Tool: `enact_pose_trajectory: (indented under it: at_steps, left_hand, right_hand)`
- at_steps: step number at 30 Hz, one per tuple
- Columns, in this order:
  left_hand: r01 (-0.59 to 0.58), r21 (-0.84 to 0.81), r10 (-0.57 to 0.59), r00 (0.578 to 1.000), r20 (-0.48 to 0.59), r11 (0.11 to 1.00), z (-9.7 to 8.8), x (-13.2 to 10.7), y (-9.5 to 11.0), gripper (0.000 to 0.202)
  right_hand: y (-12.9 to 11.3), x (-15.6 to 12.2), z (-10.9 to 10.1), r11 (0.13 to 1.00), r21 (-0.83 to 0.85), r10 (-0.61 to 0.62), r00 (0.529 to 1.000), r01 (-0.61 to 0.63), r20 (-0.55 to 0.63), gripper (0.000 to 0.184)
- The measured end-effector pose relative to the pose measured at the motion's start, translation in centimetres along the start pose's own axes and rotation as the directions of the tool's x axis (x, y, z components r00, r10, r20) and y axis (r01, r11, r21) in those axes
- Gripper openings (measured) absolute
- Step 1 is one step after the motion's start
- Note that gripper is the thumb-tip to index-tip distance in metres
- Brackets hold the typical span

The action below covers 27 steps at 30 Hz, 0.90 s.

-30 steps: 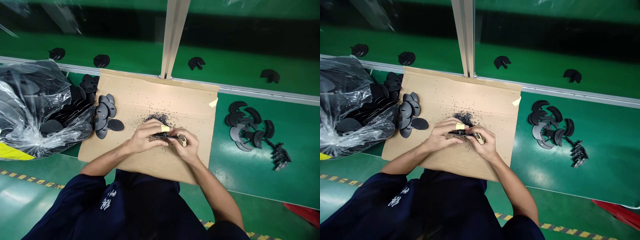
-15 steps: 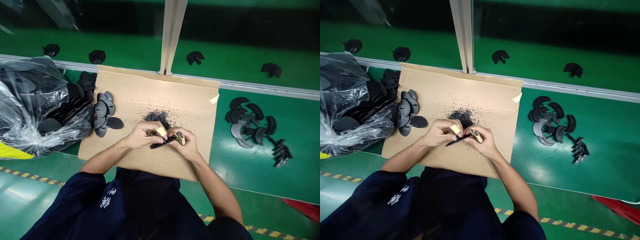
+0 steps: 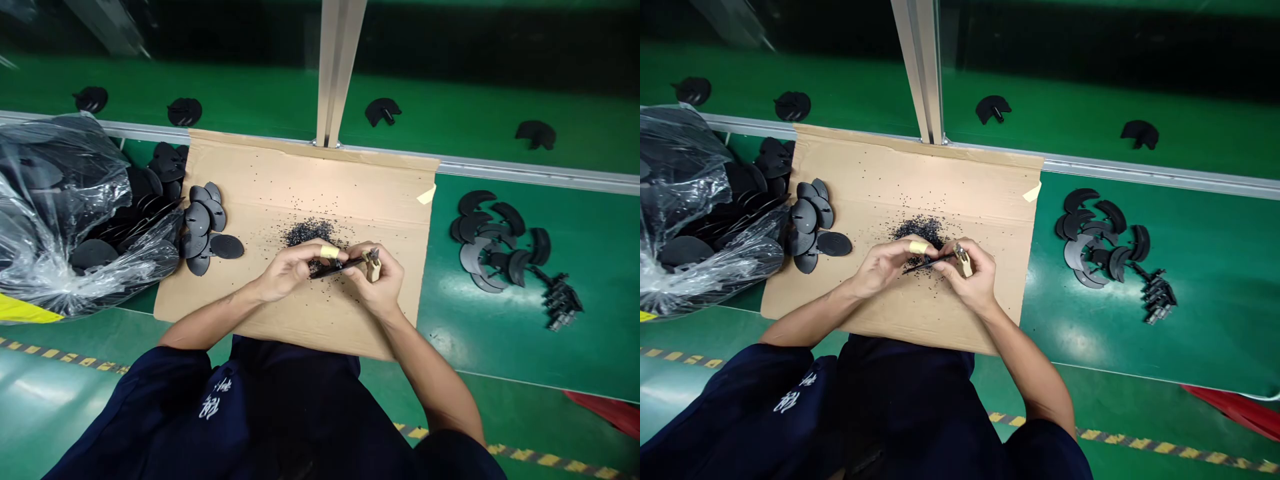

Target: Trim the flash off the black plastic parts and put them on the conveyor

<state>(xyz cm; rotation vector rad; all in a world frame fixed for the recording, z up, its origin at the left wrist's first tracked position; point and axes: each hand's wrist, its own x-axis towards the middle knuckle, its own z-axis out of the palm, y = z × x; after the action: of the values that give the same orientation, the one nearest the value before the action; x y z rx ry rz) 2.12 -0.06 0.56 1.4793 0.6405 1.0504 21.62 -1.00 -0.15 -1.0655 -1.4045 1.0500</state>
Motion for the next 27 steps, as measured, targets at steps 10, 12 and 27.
enact_pose_trajectory:
  at_steps: [10,12,27]
  left_hand:
    - [-0.076,0.438,0.146,0.981,-0.126,0.896,-2.2,0.7,0.5,0.018]
    - [-0.091,0.462,0.157,0.982,-0.106,0.882,-2.5,0.7,0.5,0.018]
    - [-0.106,0.425,0.155,0.984,-0.083,0.899,-2.3,0.2,-0.2,0.018]
  right_hand:
    - [0.8,0.8,-0.9,0.869,-0.404,-0.221,0.955,0.286,0.2,0.016]
    - [1.2,0.9,-1.0,0.802,-0.484,-0.252,0.933,0.35,0.257,0.019]
    - [1.3,0.7,-1.4,0.523,-0.699,-0.322,0.873,0.487,0.367,0.015]
